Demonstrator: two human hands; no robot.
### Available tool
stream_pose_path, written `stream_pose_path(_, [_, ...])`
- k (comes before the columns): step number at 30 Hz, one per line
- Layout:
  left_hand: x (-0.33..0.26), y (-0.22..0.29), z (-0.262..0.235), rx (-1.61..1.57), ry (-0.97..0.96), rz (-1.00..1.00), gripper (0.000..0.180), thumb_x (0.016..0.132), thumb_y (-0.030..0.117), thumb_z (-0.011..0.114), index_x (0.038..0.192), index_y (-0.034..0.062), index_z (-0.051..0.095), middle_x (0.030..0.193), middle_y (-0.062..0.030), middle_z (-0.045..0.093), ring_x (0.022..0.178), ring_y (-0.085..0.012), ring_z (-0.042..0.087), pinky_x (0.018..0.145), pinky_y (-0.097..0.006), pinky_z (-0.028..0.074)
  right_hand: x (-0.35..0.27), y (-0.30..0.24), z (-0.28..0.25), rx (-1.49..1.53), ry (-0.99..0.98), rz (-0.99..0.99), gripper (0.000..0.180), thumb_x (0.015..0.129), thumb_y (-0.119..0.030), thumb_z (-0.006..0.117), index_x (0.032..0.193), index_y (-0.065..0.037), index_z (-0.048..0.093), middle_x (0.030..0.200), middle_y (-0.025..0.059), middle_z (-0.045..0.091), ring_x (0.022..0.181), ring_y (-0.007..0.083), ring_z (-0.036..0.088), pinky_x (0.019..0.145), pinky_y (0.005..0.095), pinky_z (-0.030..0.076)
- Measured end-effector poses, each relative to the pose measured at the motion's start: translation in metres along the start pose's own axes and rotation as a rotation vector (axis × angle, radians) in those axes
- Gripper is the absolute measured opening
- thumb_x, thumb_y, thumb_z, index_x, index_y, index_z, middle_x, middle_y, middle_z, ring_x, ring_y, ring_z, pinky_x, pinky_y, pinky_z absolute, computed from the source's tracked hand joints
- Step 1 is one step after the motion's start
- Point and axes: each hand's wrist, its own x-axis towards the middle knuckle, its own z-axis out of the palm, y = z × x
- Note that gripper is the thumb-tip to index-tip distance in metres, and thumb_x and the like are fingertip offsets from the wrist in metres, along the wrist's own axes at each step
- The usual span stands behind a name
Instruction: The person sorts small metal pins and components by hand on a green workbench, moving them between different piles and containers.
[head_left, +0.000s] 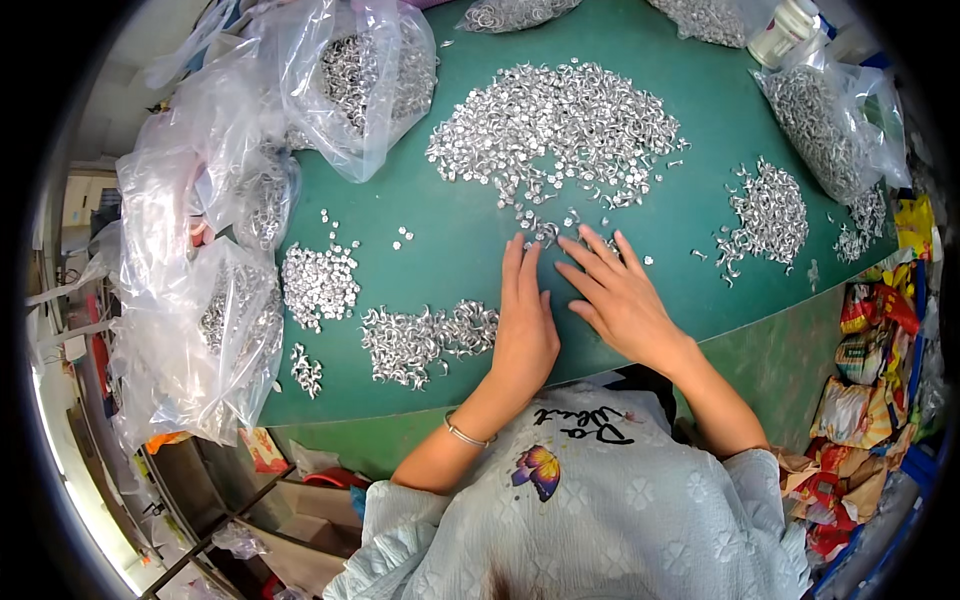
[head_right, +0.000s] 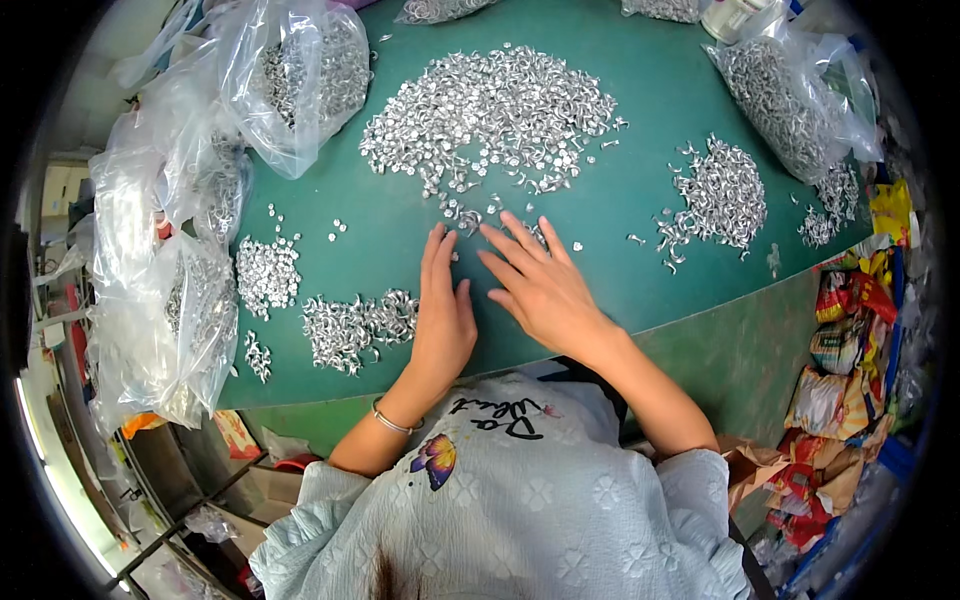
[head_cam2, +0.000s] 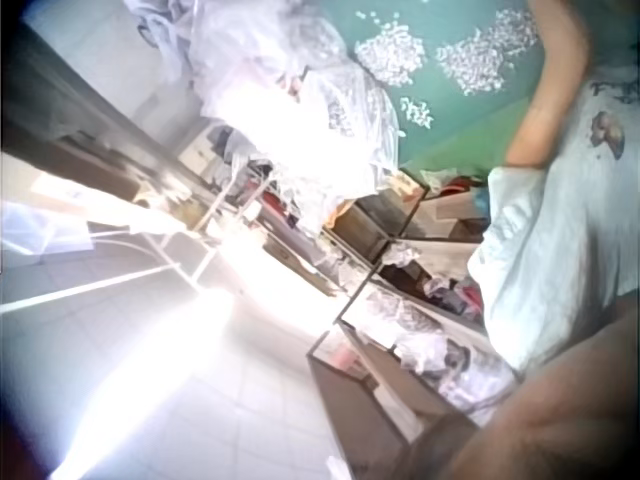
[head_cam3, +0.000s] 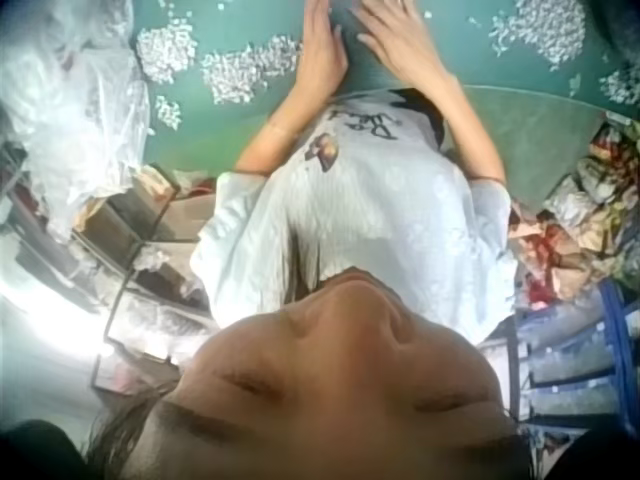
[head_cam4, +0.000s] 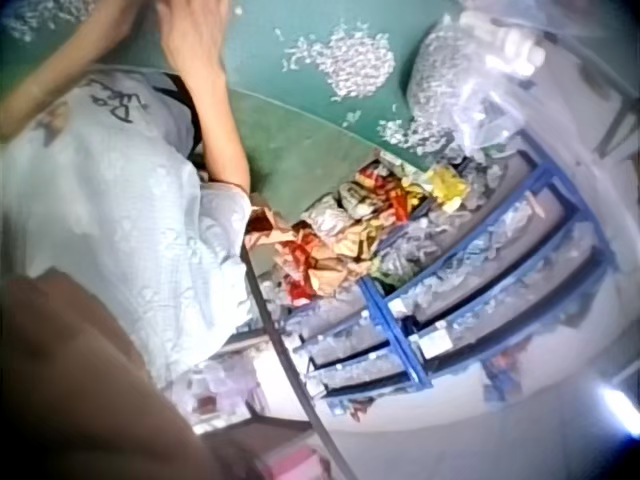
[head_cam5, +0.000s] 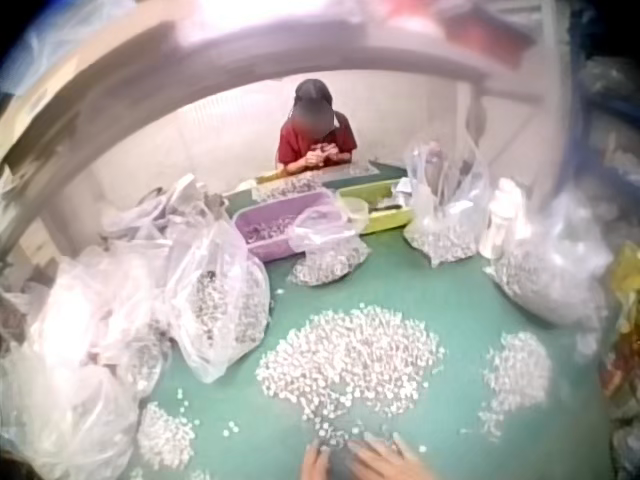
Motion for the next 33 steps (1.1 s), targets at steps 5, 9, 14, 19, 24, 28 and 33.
stream_pose_path(5, [-0.005,0.002,0.004,0.061,-0.022,0.006,0.056,0.086,-0.013,0.047,0.14,-0.0082,0.032,0.151,-0.0295,0.023,0.14,-0.047,0.026,0.112,-0.047,0.032,-0.025,0.01,-0.01,0.117,0.152,0.059,0.028,0.077,-0.01,0.073,0.104,-0.005,0.067,0.122,0.0083,0.058,0.118,0.032,0.052,0.1,0.0478,0.039])
stream_pose_path(9, [-0.005,0.003,0.008,0.038,-0.107,0.09,0.052,0.084,-0.013,0.049,0.135,-0.0051,0.043,0.147,-0.0271,0.031,0.138,-0.0461,0.029,0.112,-0.048,0.031,-0.022,0.02,-0.012,-0.121,0.259,-0.057,0.021,0.073,-0.007,0.075,0.093,-0.005,0.067,0.112,0.0076,0.061,0.11,0.0303,0.055,0.091,0.0412,0.042])
stream_pose_path(14, [0.008,0.004,0.002,0.163,0.049,0.119,0.048,0.084,-0.005,0.058,0.131,0.002,0.051,0.132,-0.0167,0.048,0.119,-0.037,0.047,0.099,-0.045,0.038,-0.006,0.02,-0.014,-0.063,0.448,0.157,0.022,0.076,-0.008,0.074,0.097,-0.005,0.066,0.101,0.0061,0.062,0.092,0.0267,0.055,0.077,0.0381,0.04])
stream_pose_path(19, [0.025,0.003,0.011,0.309,0.025,0.125,0.04,0.082,0.004,0.066,0.122,0.0035,0.057,0.119,-0.0117,0.052,0.103,-0.0305,0.05,0.085,-0.041,0.038,0.022,0.011,-0.003,-0.162,0.277,0.102,0.024,0.079,-0.009,0.071,0.101,-0.004,0.066,0.12,0.0093,0.056,0.11,0.0299,0.05,0.093,0.043,0.038])
stream_pose_path(24, [0.021,-0.003,0.006,0.27,0.025,0.136,0.036,0.08,0.008,0.07,0.115,0.0046,0.06,0.113,-0.0094,0.054,0.102,-0.0279,0.051,0.082,-0.039,0.037,0.013,0.01,-0.01,-0.091,0.224,0.094,0.024,0.079,-0.008,0.07,0.102,-0.003,0.066,0.119,0.0094,0.056,0.111,0.0289,0.05,0.094,0.0428,0.037])
stream_pose_path(28, [0.022,-0.001,0.012,0.291,0.044,0.146,0.034,0.079,0.008,0.07,0.111,0.0047,0.06,0.112,-0.0086,0.055,0.101,-0.0277,0.052,0.082,-0.039,0.037,0.037,0.014,-0.003,-0.08,0.312,0.107,0.024,0.078,-0.007,0.071,0.101,-0.003,0.066,0.113,0.0078,0.057,0.108,0.0268,0.051,0.091,0.0409,0.038])
stream_pose_path(33, [0.015,-0.009,-0.003,0.27,0.008,0.152,0.034,0.08,0.005,0.069,0.113,0.0045,0.061,0.111,-0.0081,0.056,0.1,-0.0274,0.052,0.081,-0.038,0.037,0.048,0.021,0.0,-0.138,0.206,0.091,0.025,0.076,-0.007,0.072,0.1,-0.004,0.065,0.105,0.0058,0.058,0.099,0.0256,0.051,0.085,0.0388,0.038])
